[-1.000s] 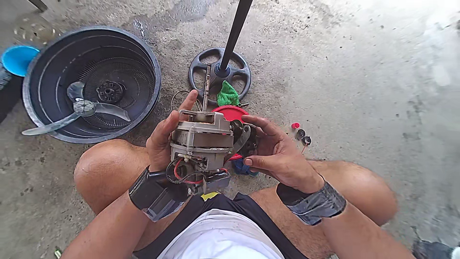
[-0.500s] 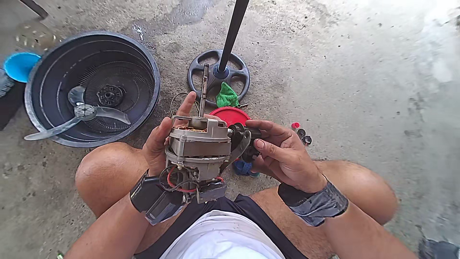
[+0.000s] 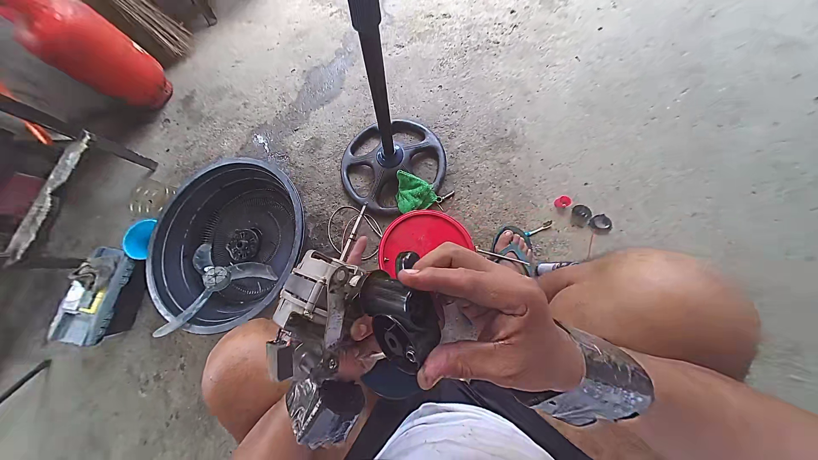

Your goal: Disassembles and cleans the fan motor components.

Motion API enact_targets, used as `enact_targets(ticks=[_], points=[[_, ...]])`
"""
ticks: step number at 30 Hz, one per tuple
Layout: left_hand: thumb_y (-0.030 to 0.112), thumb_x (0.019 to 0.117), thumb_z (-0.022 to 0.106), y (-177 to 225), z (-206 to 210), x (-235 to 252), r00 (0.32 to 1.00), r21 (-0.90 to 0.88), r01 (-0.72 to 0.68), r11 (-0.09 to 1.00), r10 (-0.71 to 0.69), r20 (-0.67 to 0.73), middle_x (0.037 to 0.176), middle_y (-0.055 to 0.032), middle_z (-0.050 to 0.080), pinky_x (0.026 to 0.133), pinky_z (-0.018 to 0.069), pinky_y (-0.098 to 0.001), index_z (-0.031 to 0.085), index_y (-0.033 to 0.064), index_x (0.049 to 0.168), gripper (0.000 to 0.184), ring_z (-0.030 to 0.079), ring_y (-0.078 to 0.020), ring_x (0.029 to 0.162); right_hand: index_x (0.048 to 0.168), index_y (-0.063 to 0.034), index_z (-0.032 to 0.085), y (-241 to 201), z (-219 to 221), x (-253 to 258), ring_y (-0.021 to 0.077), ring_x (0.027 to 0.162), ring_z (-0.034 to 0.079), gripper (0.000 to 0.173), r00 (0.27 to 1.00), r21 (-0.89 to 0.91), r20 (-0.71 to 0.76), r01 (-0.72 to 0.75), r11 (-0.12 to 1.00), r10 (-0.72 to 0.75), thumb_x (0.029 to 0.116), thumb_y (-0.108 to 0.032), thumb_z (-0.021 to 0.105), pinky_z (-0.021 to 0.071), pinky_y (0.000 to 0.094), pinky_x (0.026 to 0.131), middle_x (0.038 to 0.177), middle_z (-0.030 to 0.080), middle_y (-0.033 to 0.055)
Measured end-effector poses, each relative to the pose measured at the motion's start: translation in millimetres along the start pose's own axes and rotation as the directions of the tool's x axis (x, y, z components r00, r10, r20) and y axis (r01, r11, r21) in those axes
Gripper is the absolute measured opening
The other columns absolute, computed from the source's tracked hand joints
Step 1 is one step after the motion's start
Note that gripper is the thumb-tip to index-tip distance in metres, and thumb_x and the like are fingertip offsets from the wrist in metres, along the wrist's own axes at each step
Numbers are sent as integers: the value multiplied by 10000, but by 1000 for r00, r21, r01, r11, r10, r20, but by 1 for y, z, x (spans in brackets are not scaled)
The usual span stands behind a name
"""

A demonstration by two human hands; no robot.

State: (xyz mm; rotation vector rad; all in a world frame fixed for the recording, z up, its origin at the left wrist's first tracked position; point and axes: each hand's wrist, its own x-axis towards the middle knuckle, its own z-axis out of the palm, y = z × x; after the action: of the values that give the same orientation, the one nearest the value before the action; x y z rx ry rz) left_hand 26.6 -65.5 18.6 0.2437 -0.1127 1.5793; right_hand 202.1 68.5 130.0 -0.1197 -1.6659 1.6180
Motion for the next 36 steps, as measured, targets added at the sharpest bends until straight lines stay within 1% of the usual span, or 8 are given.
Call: enact_targets(ticks=[2,9,11,14,17,22,28,36], points=[[239,939,680,2,1,8,996,-143,83,986,-86,-15,1111,-70,696,727,574,-204,250,119,1615,810,694,-93,786,1323,34,647,-2,1,4,107,991,643,589,1000,-53,-4,16,998,-16,836,-209,872,590,225,837,1138,640,115],[148,939,674,15,18,11,993,-101,111,989,-113,-19,1212,-90,698,906,557,-239,605,33,1367,449,700,-151,1031,1379,22,603,-1,-9,5,146,1000,678,563,992,-68,-23,-128,989,126,902,-199,804,618,262,785,1199,657,115],[199,917,703,17,20,16,998,-41,20,999,-22,-63,1279,-158,659,933,567,-307,586,-1,1371,510,688,-233,1084,1454,-41,550,1,-12,1,192,1166,653,577,981,-155,-83,-186,970,175,936,-198,750,613,345,942,1337,621,101],[611,912,557,37,17,25,983,155,-56,986,81,-162,1418,-230,546,982,538,-502,385,63,1544,854,607,-370,1222,1532,-155,482,5,-16,-7,182,1356,512,678,966,-416,-152,-255,873,209,926,-316,740,520,376,1091,1491,493,59],[484,956,592,33,42,39,932,343,-159,926,255,-256,1299,-182,646,951,559,-458,520,78,1455,647,660,-287,1152,1489,-182,532,11,-17,-16,179,1251,567,641,989,-531,-87,-150,834,123,915,-355,759,539,383,1017,1369,569,62],[397,1043,527,9,58,50,921,447,-100,889,253,-296,1200,-85,691,940,575,-378,561,183,1413,429,681,-180,1092,1511,-29,454,21,-12,-27,152,1146,640,871,967,-446,113,-157,881,230,842,-430,843,579,313,963,1298,641,128],[484,1079,395,1,64,59,830,443,50,895,210,-517,1192,-121,665,933,568,-442,573,155,1334,453,661,-233,1102,1559,-91,393,34,-9,-29,282,1139,676,986,895,-155,-86,-446,882,437,746,-227,935,643,404,890,1338,622,153],[288,1035,600,3,61,71,870,642,187,744,177,-459,1423,-125,547,996,549,-501,189,314,1618,714,623,-294,1211,1547,-191,362,39,-11,-26,201,1139,675,1027,829,3,-219,-527,850,515,706,-207,951,601,376,976,1289,646,73]])
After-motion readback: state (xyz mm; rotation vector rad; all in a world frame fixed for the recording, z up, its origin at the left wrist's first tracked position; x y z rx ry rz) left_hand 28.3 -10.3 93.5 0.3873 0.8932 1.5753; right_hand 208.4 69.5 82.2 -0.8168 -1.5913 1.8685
